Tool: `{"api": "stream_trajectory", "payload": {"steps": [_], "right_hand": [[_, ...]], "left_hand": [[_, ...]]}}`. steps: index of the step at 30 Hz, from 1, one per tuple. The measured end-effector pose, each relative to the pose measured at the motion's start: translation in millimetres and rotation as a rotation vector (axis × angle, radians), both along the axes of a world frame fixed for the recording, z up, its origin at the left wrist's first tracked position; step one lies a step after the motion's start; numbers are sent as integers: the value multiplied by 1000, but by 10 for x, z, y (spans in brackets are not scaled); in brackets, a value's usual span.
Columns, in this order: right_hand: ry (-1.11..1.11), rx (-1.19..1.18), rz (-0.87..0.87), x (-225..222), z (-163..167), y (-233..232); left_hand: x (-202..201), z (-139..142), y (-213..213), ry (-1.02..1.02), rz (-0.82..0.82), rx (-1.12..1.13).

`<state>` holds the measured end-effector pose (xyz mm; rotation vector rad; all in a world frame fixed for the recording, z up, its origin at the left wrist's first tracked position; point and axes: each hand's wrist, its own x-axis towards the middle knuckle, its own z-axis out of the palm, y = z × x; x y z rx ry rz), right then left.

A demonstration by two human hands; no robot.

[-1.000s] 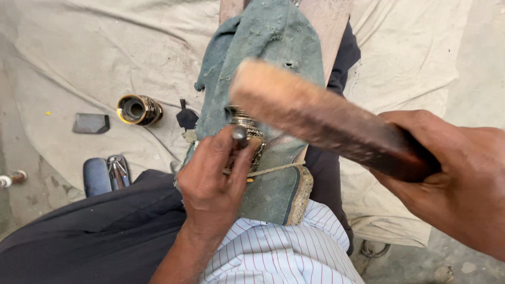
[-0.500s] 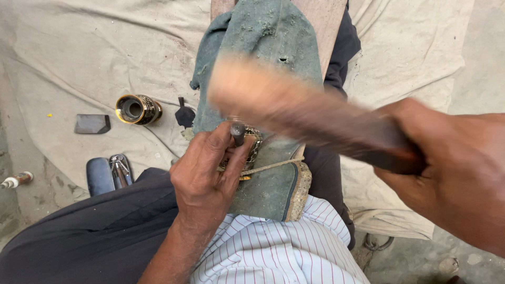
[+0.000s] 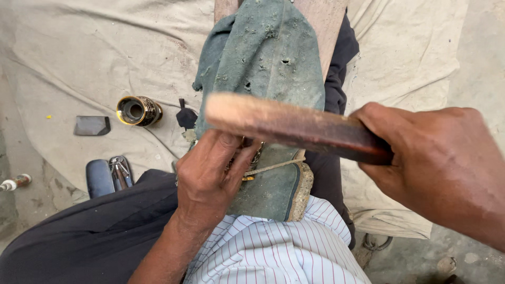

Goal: The person sits on the ground with a small brass pot resting on a padded cushion on their lap. They hold a punch against the pot's surface and repeatedly strike it with a wooden mallet to work the metal, repositioning the pot and punch between strikes, then set the pot down on the ground.

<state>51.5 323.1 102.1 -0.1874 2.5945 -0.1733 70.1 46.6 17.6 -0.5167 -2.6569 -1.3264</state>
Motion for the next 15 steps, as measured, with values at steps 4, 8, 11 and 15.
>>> {"api": "stream_trajectory", "payload": {"steps": [4,8,11,15], "right_hand": [[-12,-138,-124,17,-25,8],[-23,-2,-37,-4,-24,-25],[-7,-45,-56,-36,-13,-67],[66,-162,-27,-93,35,-136]], "left_hand": [[-24,30,-11,-24,-5,-9],[-52,52,-23,-8,-55,-15],[-58,56,-34,-54,-41,-9],[-79,38,-42,-31,-87,-2]]}}
